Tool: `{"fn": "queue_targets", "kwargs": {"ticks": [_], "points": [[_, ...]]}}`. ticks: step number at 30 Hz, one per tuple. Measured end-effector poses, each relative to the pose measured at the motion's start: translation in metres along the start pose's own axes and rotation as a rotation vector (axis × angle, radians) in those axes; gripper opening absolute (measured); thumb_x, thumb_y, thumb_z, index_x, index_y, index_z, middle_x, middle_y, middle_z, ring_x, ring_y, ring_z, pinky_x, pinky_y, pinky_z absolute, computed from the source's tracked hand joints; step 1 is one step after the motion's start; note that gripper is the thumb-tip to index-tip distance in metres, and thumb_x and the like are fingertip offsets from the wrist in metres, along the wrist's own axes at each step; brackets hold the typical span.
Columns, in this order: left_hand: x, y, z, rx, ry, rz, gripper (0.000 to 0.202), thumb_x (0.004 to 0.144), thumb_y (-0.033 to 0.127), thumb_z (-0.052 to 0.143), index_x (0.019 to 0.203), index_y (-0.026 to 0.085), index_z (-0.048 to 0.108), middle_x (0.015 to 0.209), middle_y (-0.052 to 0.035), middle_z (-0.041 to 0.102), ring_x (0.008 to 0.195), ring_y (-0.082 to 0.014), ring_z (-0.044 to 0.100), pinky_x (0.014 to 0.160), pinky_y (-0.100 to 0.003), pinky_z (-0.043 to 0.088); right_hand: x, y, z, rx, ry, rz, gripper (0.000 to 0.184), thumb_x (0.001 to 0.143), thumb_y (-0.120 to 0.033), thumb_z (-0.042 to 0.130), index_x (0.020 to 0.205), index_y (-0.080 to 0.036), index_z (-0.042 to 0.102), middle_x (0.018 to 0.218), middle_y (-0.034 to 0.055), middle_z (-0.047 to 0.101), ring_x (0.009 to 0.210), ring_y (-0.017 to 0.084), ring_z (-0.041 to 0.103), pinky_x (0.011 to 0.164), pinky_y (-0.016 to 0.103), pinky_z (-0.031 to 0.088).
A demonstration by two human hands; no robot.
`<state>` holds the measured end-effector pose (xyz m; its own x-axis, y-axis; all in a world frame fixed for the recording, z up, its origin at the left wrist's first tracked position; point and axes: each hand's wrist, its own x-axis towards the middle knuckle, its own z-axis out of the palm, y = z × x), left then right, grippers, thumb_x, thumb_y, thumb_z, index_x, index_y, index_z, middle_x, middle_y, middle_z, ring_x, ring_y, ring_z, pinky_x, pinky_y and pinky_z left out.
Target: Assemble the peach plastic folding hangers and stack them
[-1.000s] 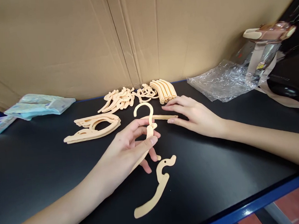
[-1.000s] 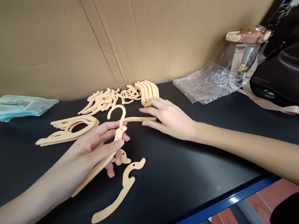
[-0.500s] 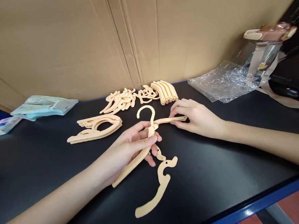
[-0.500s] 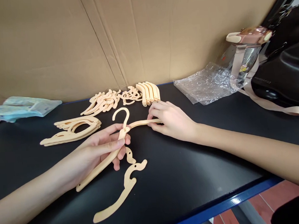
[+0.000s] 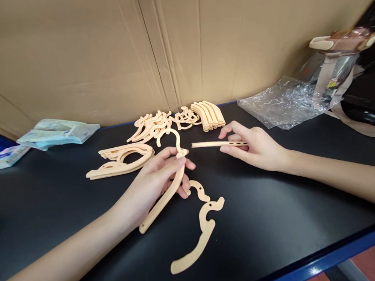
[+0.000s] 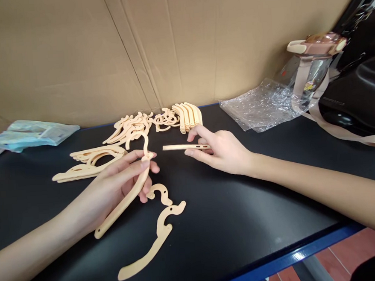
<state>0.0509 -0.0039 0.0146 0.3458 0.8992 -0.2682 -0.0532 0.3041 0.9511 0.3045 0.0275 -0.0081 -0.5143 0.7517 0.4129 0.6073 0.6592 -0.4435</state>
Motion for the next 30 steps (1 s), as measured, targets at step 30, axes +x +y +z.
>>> {"fn": "queue_targets", "kwargs": {"ticks": [30], "points": [[-0.005,-0.006,0.005,0.208,0.061,0.062,0.031,0.079,0.036,0.077,0.107,0.025,0.075,0.083,-0.0005,0.066,0.073,-0.0132,0.057,0.058,-0.020,0.047,0.000,-0.008,0.002,-0.369,0.002,-0.470,0.036,0.096,-0.049,0.054,0.084,-0.018,0.066,0.072,0.0003,0.060,0.071,0.016,0.046,0.076,0.033,0.032]]}}
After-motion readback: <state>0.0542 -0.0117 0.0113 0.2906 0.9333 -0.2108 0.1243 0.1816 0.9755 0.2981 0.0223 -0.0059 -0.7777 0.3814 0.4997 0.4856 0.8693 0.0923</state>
